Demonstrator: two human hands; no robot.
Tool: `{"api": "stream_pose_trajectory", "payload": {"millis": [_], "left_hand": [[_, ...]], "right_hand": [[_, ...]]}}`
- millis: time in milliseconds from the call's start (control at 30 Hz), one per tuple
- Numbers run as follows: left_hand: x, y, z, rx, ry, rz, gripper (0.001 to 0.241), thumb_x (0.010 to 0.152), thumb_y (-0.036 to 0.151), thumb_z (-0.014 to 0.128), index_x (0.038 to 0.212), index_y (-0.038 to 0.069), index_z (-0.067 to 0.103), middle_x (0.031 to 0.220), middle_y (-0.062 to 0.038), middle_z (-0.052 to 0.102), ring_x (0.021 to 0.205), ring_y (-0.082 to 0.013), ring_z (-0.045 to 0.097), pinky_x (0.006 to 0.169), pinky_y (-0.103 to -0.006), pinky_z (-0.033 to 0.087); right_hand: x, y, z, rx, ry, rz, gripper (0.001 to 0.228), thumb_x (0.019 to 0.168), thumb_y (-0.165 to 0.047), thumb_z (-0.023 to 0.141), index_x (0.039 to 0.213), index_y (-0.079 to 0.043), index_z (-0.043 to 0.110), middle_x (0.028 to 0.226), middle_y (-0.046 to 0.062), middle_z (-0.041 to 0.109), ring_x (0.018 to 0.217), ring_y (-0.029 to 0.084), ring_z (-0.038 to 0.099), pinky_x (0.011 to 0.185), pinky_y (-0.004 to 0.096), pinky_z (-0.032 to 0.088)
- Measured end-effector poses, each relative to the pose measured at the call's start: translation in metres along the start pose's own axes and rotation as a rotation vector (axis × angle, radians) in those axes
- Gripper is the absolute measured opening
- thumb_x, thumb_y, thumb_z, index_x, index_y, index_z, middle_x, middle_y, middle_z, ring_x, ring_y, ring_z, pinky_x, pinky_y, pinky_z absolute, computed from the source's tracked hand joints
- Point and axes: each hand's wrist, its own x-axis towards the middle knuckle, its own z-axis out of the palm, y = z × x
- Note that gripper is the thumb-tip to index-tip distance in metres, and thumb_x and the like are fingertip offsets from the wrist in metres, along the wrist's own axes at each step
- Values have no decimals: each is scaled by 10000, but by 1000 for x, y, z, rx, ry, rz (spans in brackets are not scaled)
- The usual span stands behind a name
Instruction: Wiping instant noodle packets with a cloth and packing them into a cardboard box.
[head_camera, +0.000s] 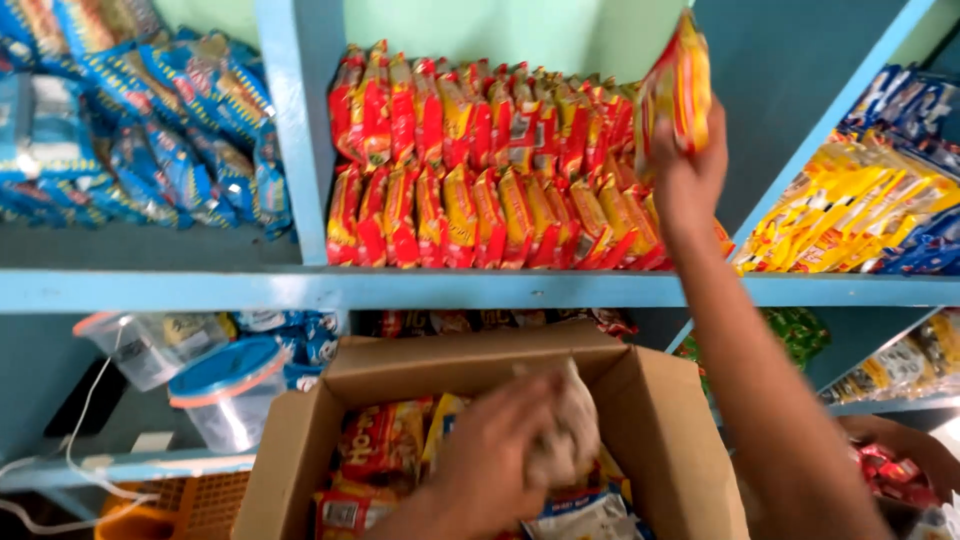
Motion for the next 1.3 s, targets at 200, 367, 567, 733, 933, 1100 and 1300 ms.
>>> {"api": "stream_pose_trajectory", "payload": {"millis": [200, 367, 567, 733, 933, 1100, 1300], "left_hand": [[-6, -10, 17, 216, -147, 128, 535, 880, 229, 585, 1362, -3, 577, 1448, -150, 575, 1226, -314, 617, 931, -405, 490], [-16, -44, 33, 358, -45, 93, 388, 904, 151, 615, 1279, 77, 683, 1377, -48, 669, 1023, -213, 724, 801, -364, 574], [-4, -59, 27, 332, -32, 78, 342, 878, 117, 670, 1214, 89, 728, 1290, -39, 711, 951, -196, 757, 811, -349, 608], [15, -48, 22, 216, -69, 72, 347, 895, 142, 610, 1213, 26, 685, 1316, -93, 693, 1046, -256, 718, 858, -364, 554], [-9, -65, 40, 315, -102, 116, 378, 891, 182, 626, 1255, 98, 682, 1313, -60, 680, 1000, -253, 713, 808, -384, 567], [-14, -63, 46, 378, -75, 170, 344, 915, 196, 633, 1246, 124, 694, 1253, -34, 704, 956, -208, 719, 760, -336, 571], [-7, -33, 38, 321, -41, 103, 217, 936, 150, 673, 1135, 115, 751, 1142, -27, 744, 935, -168, 726, 718, -326, 585]], "right_hand": [[104, 166, -25, -117, -66, 338, 545, 985, -88, 596, 1490, -75, 392, 1174, 109, 629, 926, 156, 620, 748, 266, 553], [93, 116, 21, -130, -34, 731, 792, 955, 28, 538, 1630, -267, 246, 1586, 233, 412, 792, 95, 591, 643, 230, 550], [87, 102, 27, -524, -366, 799, 772, 998, -581, 127, 1640, -179, -23, 1738, 62, 25, 1585, 314, 76, 1283, 542, 91], [95, 157, 20, -266, -298, 775, 748, 1010, -578, 160, 1633, -228, -58, 1744, 64, 5, 1591, 325, 72, 1261, 588, 128], [84, 87, 7, 0, -398, 719, 1050, 829, -797, 236, 1674, -179, 157, 923, 35, 443, 753, 166, 410, 687, 379, 413], [76, 57, -6, -298, -468, 647, 1190, 717, -524, 683, 1632, -156, 16, 1693, 241, 54, 1543, 468, 70, 1193, 692, 164], [73, 151, -4, -350, -545, 464, 586, 879, -137, 781, 1331, 11, 440, 1080, 111, 701, 922, 188, 697, 800, 323, 581]]}}
